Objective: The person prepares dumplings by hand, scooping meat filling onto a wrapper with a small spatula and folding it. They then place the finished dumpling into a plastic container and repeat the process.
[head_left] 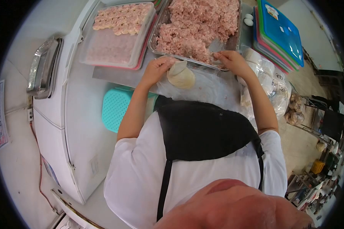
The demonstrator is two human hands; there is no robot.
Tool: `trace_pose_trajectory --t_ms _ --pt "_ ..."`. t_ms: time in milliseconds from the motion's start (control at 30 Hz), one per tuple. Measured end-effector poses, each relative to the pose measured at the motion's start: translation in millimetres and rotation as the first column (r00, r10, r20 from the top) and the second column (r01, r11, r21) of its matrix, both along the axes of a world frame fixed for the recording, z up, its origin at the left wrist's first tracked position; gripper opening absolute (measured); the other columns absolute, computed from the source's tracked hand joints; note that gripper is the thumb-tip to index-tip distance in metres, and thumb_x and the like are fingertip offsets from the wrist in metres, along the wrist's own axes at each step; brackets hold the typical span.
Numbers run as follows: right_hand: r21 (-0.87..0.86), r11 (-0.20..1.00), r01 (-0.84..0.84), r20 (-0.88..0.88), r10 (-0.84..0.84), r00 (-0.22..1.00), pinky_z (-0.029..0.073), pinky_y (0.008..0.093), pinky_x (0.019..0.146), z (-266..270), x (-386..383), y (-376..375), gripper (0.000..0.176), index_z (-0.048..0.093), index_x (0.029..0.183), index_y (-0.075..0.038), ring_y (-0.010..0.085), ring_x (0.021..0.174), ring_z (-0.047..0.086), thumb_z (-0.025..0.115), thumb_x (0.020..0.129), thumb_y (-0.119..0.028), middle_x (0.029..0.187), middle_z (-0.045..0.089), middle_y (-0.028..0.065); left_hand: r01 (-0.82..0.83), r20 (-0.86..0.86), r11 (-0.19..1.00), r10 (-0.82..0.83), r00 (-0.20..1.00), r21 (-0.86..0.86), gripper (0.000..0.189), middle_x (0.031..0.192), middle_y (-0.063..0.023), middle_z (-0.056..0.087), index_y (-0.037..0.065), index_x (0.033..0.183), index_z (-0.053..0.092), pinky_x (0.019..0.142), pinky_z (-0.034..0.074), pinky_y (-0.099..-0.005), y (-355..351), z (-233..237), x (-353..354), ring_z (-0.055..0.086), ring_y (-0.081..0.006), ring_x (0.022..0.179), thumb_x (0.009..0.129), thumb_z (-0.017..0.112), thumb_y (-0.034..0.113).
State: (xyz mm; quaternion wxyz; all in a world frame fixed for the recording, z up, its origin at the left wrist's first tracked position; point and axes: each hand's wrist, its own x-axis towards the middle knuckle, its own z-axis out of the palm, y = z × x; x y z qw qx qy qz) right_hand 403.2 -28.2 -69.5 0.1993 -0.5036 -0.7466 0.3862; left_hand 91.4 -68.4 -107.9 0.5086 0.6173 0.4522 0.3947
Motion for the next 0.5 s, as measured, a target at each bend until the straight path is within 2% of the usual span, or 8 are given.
trace_pose_trajectory --t_ms 100,133,200,300,333,433,467,500 --pt "-0.094 0.979 0.183 -0.097 -0.192 0.977 0.038 0.0277 0.053 13.2 -5.2 0.9 0.035 0.068 0.095 -0.002 0.0105 0.056 0.046 0.054 0.094 -0.033 0.063 0.053 0.0015 -0.109 0.156 0.973 0.142 0.978 -0.202 0.022 0.095 -0.0061 0.066 0.000 0.102 0.064 0.078 0.048 -0.0279 18.7 2.7 -2.1 0.062 -0.0164 0.088 0.093 0.055 0.018" --pt "-0.129 0.962 0.239 -0.098 -0.252 0.963 0.033 0.0242 0.051 16.0 -8.0 1.1 0.034 0.069 0.096 -0.003 0.0063 0.056 0.042 0.054 0.095 -0.033 0.061 0.049 -0.0032 -0.072 0.375 0.957 0.178 0.910 -0.280 0.023 0.098 -0.0073 0.065 0.000 0.107 0.061 0.081 0.048 -0.0288 25.6 6.2 1.1 0.061 -0.0175 0.091 0.093 0.054 0.017" --pt "-0.167 0.947 0.275 -0.232 -0.309 0.923 0.030 0.0219 0.050 19.9 -17.0 -0.6 0.033 0.069 0.097 -0.004 0.0045 0.056 0.037 0.054 0.095 -0.033 0.062 0.044 -0.0056 0.052 0.727 0.917 0.279 0.627 -0.396 0.028 0.106 -0.0095 0.063 -0.001 0.116 0.056 0.085 0.049 -0.0305 40.3 15.1 15.4 0.061 -0.0198 0.097 0.094 0.052 0.016" --pt "-0.148 0.942 0.301 -0.389 -0.336 0.858 0.029 0.0205 0.051 26.6 -38.4 -1.1 0.032 0.069 0.101 -0.005 0.0033 0.056 0.035 0.054 0.095 -0.033 0.063 0.042 -0.0069 0.053 0.712 0.943 0.210 0.670 -0.328 0.030 0.120 -0.0134 0.055 0.000 0.123 0.048 0.097 0.046 -0.0362 57.3 39.7 36.6 0.055 -0.0233 0.112 0.097 0.045 0.016" --pt "-0.127 0.942 0.310 -0.433 -0.334 0.837 0.029 0.0203 0.051 28.8 -47.4 -1.7 0.032 0.068 0.103 -0.005 0.0032 0.056 0.035 0.054 0.095 -0.032 0.063 0.042 -0.0070 0.070 0.736 0.924 0.251 0.629 -0.375 0.032 0.124 -0.0150 0.054 -0.001 0.124 0.047 0.100 0.042 -0.0393 66.1 40.6 40.2 0.053 -0.0262 0.115 0.097 0.043 0.017" --pt "-0.240 0.924 0.297 -0.446 -0.377 0.812 0.043 0.0225 0.062 32.9 -78.5 -8.8 0.033 0.066 0.111 -0.006 0.0060 0.063 0.045 0.057 0.093 -0.033 0.067 0.049 -0.0043 0.154 0.899 0.903 0.353 0.260 -0.400 0.042 0.117 -0.0168 0.058 -0.004 0.121 0.050 0.095 0.044 -0.0408 79.2 59.7 55.9 0.058 -0.0287 0.107 0.097 0.043 0.031" --pt "0.050 0.932 0.358 -0.308 -0.326 0.893 0.047 0.0271 0.072 13.0 -86.1 -7.5 0.035 0.063 0.116 -0.004 0.0150 0.073 0.058 0.057 0.093 -0.029 0.079 0.063 0.0057 0.164 0.890 0.891 0.376 0.258 -0.424 0.046 0.116 -0.0170 0.059 -0.003 0.120 0.050 0.096 0.043 -0.0408 81.2 70.7 54.3 0.058 -0.0290 0.106 0.097 0.041 0.035" --pt "0.207 0.919 0.336 -0.250 -0.283 0.926 0.047 0.0292 0.070 6.7 -86.5 -8.4 0.035 0.062 0.116 -0.003 0.0165 0.073 0.059 0.057 0.093 -0.028 0.080 0.064 0.0072 0.173 0.880 0.877 0.399 0.257 -0.448 0.050 0.114 -0.0173 0.059 -0.003 0.120 0.051 0.096 0.042 -0.0409 82.2 83.5 51.8 0.058 -0.0294 0.106 0.098 0.038 0.040"
